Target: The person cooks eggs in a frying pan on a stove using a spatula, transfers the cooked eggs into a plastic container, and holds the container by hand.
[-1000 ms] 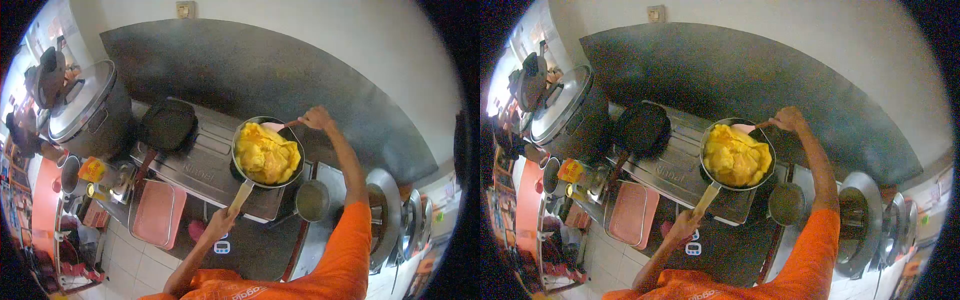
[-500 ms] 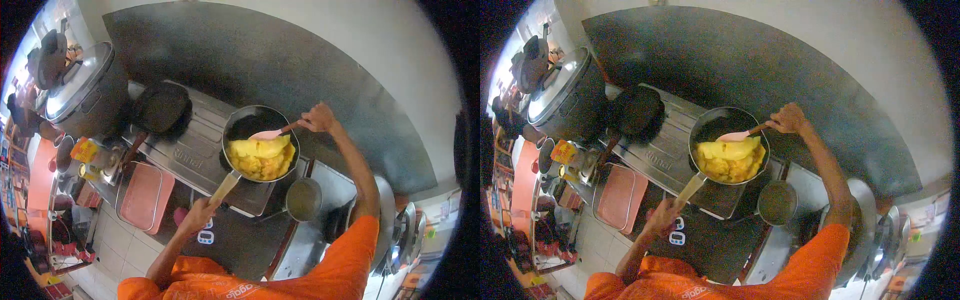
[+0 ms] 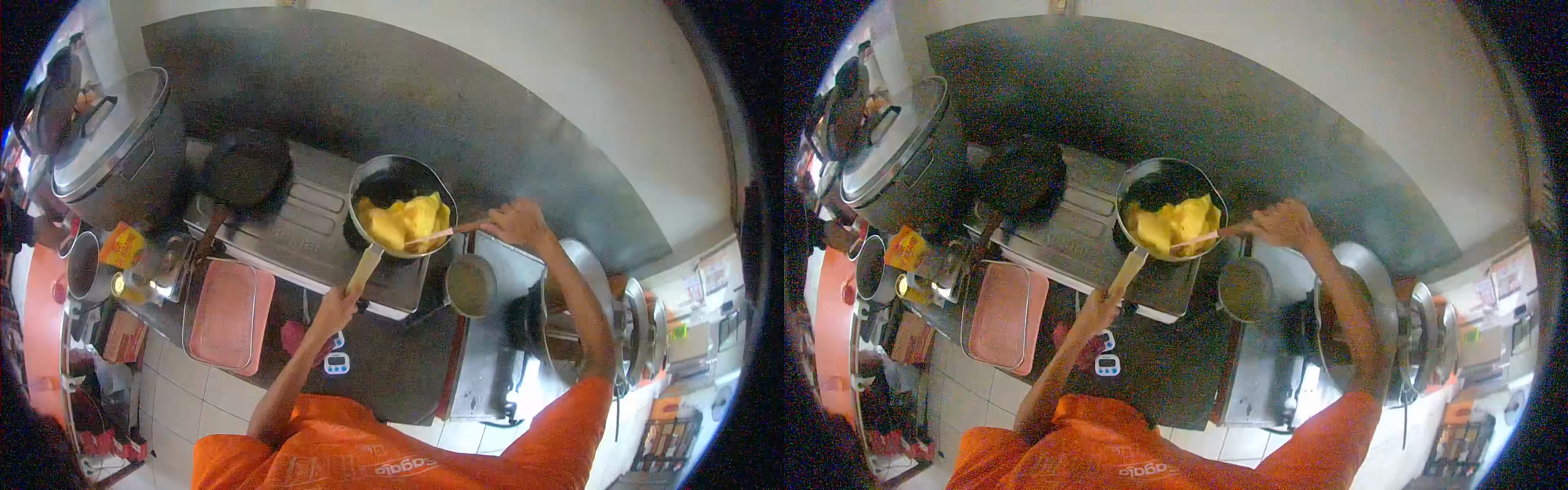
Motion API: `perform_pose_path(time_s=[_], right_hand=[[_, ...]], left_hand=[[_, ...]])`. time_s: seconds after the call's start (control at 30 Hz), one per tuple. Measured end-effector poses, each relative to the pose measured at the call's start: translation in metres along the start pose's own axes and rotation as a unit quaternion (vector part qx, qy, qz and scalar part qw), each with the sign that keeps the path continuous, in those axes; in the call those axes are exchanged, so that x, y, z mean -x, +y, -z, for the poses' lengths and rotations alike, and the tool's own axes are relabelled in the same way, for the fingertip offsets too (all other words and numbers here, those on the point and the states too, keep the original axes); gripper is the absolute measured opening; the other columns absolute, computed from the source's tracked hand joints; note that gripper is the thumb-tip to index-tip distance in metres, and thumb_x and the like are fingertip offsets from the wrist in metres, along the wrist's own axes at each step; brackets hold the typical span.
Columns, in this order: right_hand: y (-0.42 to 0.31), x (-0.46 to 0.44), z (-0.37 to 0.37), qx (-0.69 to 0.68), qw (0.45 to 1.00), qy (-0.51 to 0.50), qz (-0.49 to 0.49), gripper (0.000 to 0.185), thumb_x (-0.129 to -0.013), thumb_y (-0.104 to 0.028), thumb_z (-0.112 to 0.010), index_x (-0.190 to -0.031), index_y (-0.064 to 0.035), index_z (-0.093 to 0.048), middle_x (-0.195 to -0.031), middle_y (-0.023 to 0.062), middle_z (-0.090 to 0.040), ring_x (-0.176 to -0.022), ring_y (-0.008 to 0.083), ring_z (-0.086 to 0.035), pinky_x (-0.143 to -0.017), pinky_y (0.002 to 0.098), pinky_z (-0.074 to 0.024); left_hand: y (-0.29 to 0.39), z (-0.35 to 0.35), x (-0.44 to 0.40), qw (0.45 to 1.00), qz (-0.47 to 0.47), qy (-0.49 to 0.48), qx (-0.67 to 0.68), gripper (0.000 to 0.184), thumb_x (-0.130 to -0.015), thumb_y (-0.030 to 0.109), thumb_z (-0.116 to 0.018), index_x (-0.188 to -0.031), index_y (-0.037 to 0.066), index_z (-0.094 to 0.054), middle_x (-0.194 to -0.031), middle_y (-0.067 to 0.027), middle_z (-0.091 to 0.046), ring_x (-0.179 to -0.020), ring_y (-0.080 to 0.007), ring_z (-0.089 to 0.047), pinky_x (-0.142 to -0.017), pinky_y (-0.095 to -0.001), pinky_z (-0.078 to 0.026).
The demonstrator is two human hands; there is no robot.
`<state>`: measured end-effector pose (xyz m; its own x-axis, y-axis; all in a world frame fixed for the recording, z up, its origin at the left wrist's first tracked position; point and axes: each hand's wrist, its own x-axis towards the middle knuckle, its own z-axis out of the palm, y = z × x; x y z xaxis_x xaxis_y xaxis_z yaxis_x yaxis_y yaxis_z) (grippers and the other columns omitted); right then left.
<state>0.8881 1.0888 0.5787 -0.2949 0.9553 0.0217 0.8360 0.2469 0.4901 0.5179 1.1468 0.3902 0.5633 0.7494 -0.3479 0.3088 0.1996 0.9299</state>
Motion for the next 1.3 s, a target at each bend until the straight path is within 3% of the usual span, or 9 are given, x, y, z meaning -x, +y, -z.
perform_pose_path(time_s=[0.03,0.07,0.17,0.53,0.67,0.77,1.0,1.13,1.3], right_hand=[[-0.012,0.005,0.001,0.004,1.0,-0.007,-0.002,0.039,-0.083,-0.046,-0.046,-0.07,-0.0117,-0.058,-0.061,0.0105,-0.06,-0.057,0.0282,-0.06,-0.053,0.0393,-0.0464],[-0.022,0.009,0.003,0.01,1.0,-0.013,-0.004,0.038,-0.083,-0.046,-0.046,-0.072,-0.012,-0.059,-0.061,0.0103,-0.06,-0.057,0.0283,-0.06,-0.053,0.039,-0.0467],[-0.067,-0.002,0.021,-0.022,0.994,-0.088,-0.063,0.036,-0.084,-0.045,-0.045,-0.078,-0.0122,-0.061,-0.064,0.0102,-0.061,-0.056,0.028,-0.06,-0.052,0.0391,-0.047],[-0.116,-0.077,-0.003,0.025,0.977,-0.081,-0.198,0.034,-0.084,-0.04,-0.047,-0.081,-0.0096,-0.062,-0.067,0.0109,-0.063,-0.057,0.0272,-0.062,-0.051,0.039,-0.0479],[-0.109,-0.081,0.057,0.014,0.964,-0.13,-0.232,0.04,-0.085,-0.041,-0.046,-0.074,-0.007,-0.065,-0.068,0.0131,-0.064,-0.059,0.0293,-0.062,-0.051,0.0389,-0.0477],[-0.092,-0.065,0.09,0.045,0.957,-0.094,-0.271,0.043,-0.086,-0.041,-0.044,-0.071,-0.0073,-0.066,-0.068,0.0133,-0.064,-0.06,0.0306,-0.062,-0.053,0.0402,-0.0477],[-0.067,-0.047,0.038,0.018,0.914,-0.182,-0.362,0.039,-0.085,-0.039,-0.046,-0.078,-0.0071,-0.068,-0.078,0.0141,-0.065,-0.072,0.0297,-0.064,-0.061,0.0403,-0.0488],[-0.098,-0.058,0.045,0.026,0.876,-0.217,-0.43,0.024,-0.083,-0.022,-0.048,-0.083,-0.0104,-0.069,-0.085,0.0095,-0.066,-0.079,0.0247,-0.065,-0.066,0.0362,-0.0497],[-0.109,-0.057,0.026,-0.043,0.851,-0.221,-0.475,0.036,-0.083,-0.037,-0.048,-0.085,-0.0063,-0.067,-0.088,0.0141,-0.065,-0.081,0.03,-0.064,-0.068,0.0385,-0.05]], left_hand=[[0.001,0.001,0.001,1.0,0.011,0.005,-0.017,0.052,-0.084,0.048,-0.05,-0.068,-0.002,-0.052,-0.051,-0.0057,-0.049,-0.045,-0.015,-0.048,-0.043,-0.0327,-0.037],[-0.007,0.002,-0.001,0.998,-0.06,0.006,-0.016,0.056,-0.084,0.051,-0.048,-0.065,-0.002,-0.052,-0.049,-0.0076,-0.049,-0.045,-0.0167,-0.05,-0.043,-0.0341,-0.037],[0.002,0.006,0.003,0.999,-0.026,-0.019,-0.028,0.059,-0.084,0.053,-0.046,-0.064,-0.002,-0.052,-0.047,-0.0089,-0.048,-0.045,-0.0192,-0.052,-0.043,-0.0356,-0.039],[-0.005,0.003,0.0,0.997,-0.073,0.003,-0.025,0.06,-0.085,0.051,-0.045,-0.061,-0.004,-0.053,-0.051,-0.0159,-0.054,-0.053,-0.0296,-0.059,-0.051,-0.04,-0.043],[-0.009,0.002,-0.006,0.997,-0.065,0.007,-0.043,0.059,-0.085,0.05,-0.045,-0.061,-0.003,-0.054,-0.052,-0.0161,-0.055,-0.056,-0.0311,-0.06,-0.053,-0.0403,-0.043],[-0.006,0.003,-0.005,0.997,-0.062,0.003,-0.05,0.058,-0.085,0.05,-0.044,-0.061,-0.002,-0.054,-0.052,-0.0157,-0.054,-0.055,-0.0311,-0.059,-0.052,-0.0407,-0.043],[-0.009,0.0,-0.005,0.993,-0.115,0.01,-0.014,0.057,-0.086,0.048,-0.045,-0.061,-0.003,-0.053,-0.05,-0.0168,-0.051,-0.051,-0.0318,-0.057,-0.047,-0.0412,-0.039],[-0.009,-0.011,0.003,0.991,-0.121,0.047,-0.02,0.056,-0.086,0.046,-0.046,-0.061,-0.004,-0.053,-0.05,-0.0186,-0.051,-0.051,-0.0332,-0.057,-0.046,-0.0416,-0.038],[-0.016,-0.027,0.0,0.993,-0.114,0.024,-0.008,0.055,-0.087,0.045,-0.046,-0.066,-0.006,-0.053,-0.05,-0.0194,-0.052,-0.053,-0.0352,-0.058,-0.047,-0.0425,-0.039]])
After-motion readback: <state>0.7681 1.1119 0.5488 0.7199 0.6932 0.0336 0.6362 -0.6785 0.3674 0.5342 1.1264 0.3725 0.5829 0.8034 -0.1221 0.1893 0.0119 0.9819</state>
